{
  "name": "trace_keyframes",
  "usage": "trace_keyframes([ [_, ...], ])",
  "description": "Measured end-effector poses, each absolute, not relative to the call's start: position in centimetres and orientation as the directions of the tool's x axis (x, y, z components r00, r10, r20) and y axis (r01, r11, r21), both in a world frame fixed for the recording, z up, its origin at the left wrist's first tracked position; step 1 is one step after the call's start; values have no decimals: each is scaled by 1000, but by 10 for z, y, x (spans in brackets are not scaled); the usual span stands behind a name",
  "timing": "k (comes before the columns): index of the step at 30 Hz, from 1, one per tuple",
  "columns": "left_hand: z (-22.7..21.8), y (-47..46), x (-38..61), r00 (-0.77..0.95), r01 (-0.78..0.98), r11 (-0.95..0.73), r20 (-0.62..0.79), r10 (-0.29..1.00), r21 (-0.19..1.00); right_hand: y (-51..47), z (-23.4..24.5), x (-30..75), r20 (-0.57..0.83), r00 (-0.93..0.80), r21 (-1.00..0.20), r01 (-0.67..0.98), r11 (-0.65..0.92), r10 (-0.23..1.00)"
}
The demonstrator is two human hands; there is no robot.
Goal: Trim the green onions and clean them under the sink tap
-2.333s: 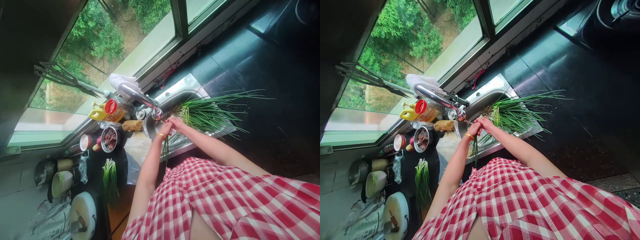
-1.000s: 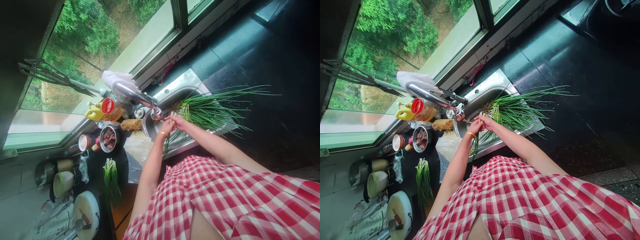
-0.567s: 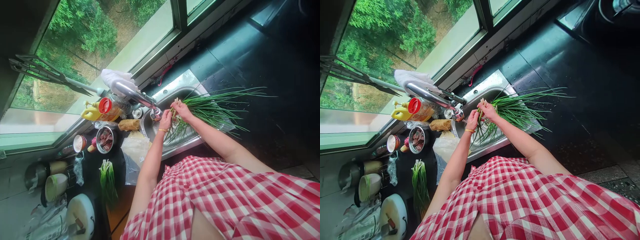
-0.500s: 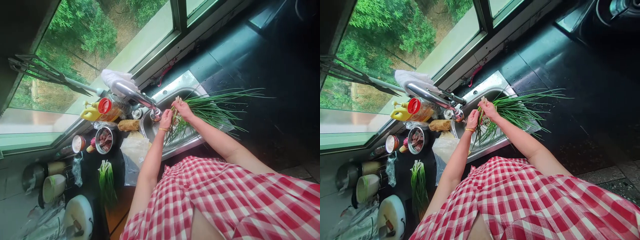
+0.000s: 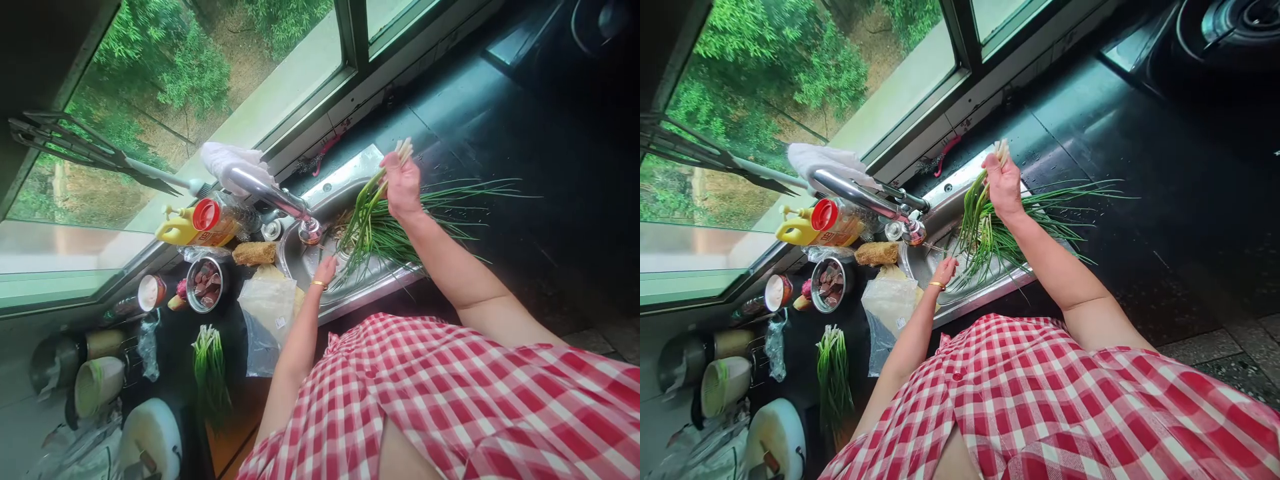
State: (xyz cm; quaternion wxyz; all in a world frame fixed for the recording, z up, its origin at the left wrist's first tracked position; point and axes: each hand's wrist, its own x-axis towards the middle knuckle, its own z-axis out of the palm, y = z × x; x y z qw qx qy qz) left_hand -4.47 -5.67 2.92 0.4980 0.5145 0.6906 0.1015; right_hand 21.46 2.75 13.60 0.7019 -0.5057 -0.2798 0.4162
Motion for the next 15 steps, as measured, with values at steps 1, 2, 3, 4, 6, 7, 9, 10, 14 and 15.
trace_keyframes([
  [1, 34, -53, -48, -1, 630, 427, -549, 836, 649, 23, 136, 209, -62, 456, -943, -317, 97, 888],
  [2, 40, -48, -49, -24, 635, 396, -495, 868, 663, 18, 134, 202, -100, 404, -944, -327, 41, 909],
  [3, 49, -43, -47, -38, 620, 359, -430, 902, 697, 13, 131, 193, -137, 345, -944, -330, -17, 929],
  [4, 58, -37, -43, -33, 593, 312, -365, 930, 742, 8, 126, 183, -167, 282, -942, -327, -69, 945],
  [6, 76, -27, -26, 42, 517, 213, -273, 961, 829, 0, 116, 164, -190, 148, -939, -318, -135, 971],
  [7, 83, -24, -15, 94, 475, 168, -239, 966, 864, -3, 113, 156, -177, 88, -940, -311, -142, 980],
  [9, 91, -20, 5, 166, 391, 103, -180, 970, 914, -6, 110, 146, -115, -9, -953, -282, -112, 993],
  [10, 91, -20, 13, 176, 353, 89, -159, 971, 931, -7, 110, 144, -76, -40, -962, -258, -84, 996],
  [14, 69, -27, 17, 190, 297, 129, -191, 963, 946, -5, 116, 150, 54, -50, -992, -120, 48, 997],
  [15, 61, -31, 12, 201, 315, 140, -210, 957, 939, -5, 118, 153, 79, -25, -993, -91, 76, 997],
])
